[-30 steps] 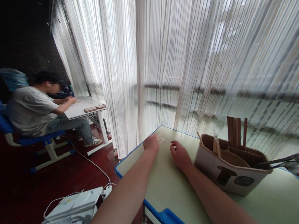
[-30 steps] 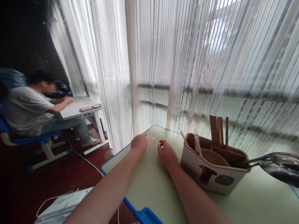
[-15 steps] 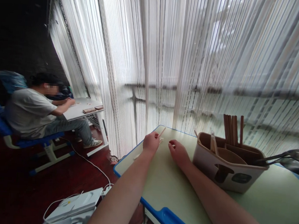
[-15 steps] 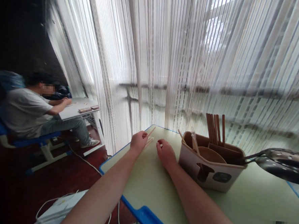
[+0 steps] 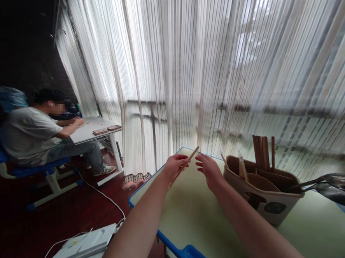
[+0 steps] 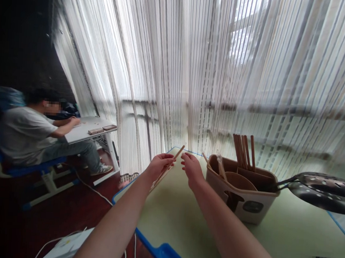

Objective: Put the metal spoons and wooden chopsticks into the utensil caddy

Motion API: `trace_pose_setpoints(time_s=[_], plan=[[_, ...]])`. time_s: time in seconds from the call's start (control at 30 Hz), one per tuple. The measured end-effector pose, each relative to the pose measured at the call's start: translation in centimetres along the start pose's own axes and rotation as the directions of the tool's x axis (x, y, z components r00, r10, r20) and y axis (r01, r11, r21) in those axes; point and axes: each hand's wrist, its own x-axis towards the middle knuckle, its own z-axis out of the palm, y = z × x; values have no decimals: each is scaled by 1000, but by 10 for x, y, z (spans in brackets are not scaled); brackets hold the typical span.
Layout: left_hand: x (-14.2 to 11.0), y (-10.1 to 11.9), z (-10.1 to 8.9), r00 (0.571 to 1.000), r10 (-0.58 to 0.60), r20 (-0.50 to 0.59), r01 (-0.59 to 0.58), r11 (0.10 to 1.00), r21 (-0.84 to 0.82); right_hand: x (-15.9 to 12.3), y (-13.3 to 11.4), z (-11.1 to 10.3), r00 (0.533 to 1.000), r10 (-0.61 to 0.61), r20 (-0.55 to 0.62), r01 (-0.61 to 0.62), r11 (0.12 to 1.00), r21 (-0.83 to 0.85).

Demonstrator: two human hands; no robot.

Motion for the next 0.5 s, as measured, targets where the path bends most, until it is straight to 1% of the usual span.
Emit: trace_pose_setpoints(time_s=[0.07, 0.13, 0.17, 0.23, 0.3, 0.33, 0.4, 0.5], plan=[[-1, 0, 0, 996, -13, 92, 16, 999, -35, -5, -7, 2, 995, -95, 22, 96, 994, -56], [-3, 1, 1, 990, -4, 143, 12, 998, -56, -12, -16, 4, 972, -236, 9, 233, 951, -204], [-3, 1, 2, 987, 8, 158, 1, 998, -59, -16, -21, 5, 950, -312, 7, 300, 906, -297], [-5, 1, 4, 981, 36, 190, -27, 998, -50, -25, -32, 5, 898, -438, 30, 400, 789, -466], [-7, 2, 5, 972, 59, 228, -56, 998, -20, -33, -46, 4, 852, -521, 43, 453, 695, -559], [-8, 3, 7, 967, 64, 247, -67, 998, 7, -36, -52, 2, 833, -551, 45, 470, 664, -581], [-10, 3, 9, 959, 55, 277, -80, 994, 81, -41, -65, -3, 798, -601, 42, 501, 624, -600], [-14, 4, 14, 955, 25, 297, -80, 982, 174, -46, -82, -11, 760, -649, 38, 535, 592, -602]])
